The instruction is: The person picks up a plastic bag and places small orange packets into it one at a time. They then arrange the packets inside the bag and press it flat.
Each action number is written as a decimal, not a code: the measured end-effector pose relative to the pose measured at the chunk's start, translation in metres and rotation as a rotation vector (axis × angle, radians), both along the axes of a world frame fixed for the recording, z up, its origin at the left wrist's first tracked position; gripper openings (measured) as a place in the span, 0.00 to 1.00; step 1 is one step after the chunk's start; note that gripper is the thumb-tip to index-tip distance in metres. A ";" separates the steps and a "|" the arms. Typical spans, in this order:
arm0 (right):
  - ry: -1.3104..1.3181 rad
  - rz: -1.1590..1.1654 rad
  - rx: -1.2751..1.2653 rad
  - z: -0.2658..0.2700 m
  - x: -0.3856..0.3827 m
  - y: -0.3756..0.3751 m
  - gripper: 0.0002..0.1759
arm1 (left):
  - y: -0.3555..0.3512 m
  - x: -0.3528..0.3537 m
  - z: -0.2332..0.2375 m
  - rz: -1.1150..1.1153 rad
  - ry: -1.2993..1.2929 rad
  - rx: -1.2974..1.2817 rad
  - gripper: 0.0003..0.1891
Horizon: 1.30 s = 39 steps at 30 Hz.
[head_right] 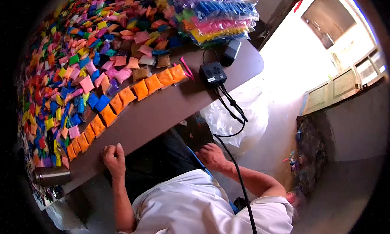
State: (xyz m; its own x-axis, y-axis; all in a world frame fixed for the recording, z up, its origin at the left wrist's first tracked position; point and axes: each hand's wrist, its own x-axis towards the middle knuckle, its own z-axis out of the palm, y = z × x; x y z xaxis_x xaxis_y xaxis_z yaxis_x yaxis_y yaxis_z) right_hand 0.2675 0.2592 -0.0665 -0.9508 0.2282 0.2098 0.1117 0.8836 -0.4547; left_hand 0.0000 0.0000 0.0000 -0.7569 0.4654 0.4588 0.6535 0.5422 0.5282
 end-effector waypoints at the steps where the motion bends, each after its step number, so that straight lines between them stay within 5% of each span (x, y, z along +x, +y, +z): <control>1: 0.013 -0.051 -0.009 -0.003 0.010 0.006 0.11 | -0.003 -0.003 0.000 0.021 0.052 -0.010 0.19; 3: -0.093 -0.159 -0.054 -0.029 0.054 0.040 0.07 | 0.006 0.011 -0.008 0.039 0.068 -0.030 0.20; 7: 0.218 -0.315 0.198 -0.025 0.056 0.082 0.02 | 0.009 0.004 -0.004 0.074 0.139 -0.043 0.20; 10: 0.095 -0.564 0.196 -0.049 0.055 0.135 0.05 | 0.012 0.003 -0.007 0.095 0.131 -0.046 0.20; 19: -0.045 -0.578 -0.459 -0.191 0.040 0.250 0.07 | 0.017 0.007 -0.003 0.111 0.172 -0.093 0.19; 21: 0.189 -0.332 -0.981 -0.253 0.042 0.276 0.11 | 0.019 0.008 -0.003 0.121 0.163 -0.093 0.19; 22: 0.145 -0.610 -1.203 -0.226 0.032 0.260 0.15 | 0.019 0.007 -0.003 0.122 0.169 -0.092 0.19; 23: 0.144 -0.606 -1.209 -0.220 0.022 0.256 0.15 | 0.020 0.007 -0.004 0.124 0.176 -0.090 0.19; 25: -0.123 -0.649 0.230 -0.209 0.005 0.254 0.09 | 0.021 0.006 -0.006 0.139 0.172 -0.100 0.19; 31: -0.460 -0.816 -0.211 -0.182 0.011 0.263 0.10 | 0.026 0.007 -0.009 0.200 0.166 -0.132 0.19; 33: -0.238 -0.984 0.066 -0.195 0.016 0.257 0.11 | 0.026 0.007 -0.010 0.203 0.172 -0.146 0.19; 39: -0.471 -0.701 0.197 -0.183 0.018 0.254 0.09 | 0.030 0.007 -0.011 0.249 0.173 -0.163 0.19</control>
State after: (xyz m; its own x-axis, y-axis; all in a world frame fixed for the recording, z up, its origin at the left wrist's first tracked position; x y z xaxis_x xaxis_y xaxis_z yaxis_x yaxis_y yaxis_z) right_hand 0.2852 0.5134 -0.2499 -0.6022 0.7950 -0.0731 0.7983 0.5982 -0.0699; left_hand 0.0066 0.0300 -0.0115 -0.7741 0.3538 0.5250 0.5629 0.7642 0.3149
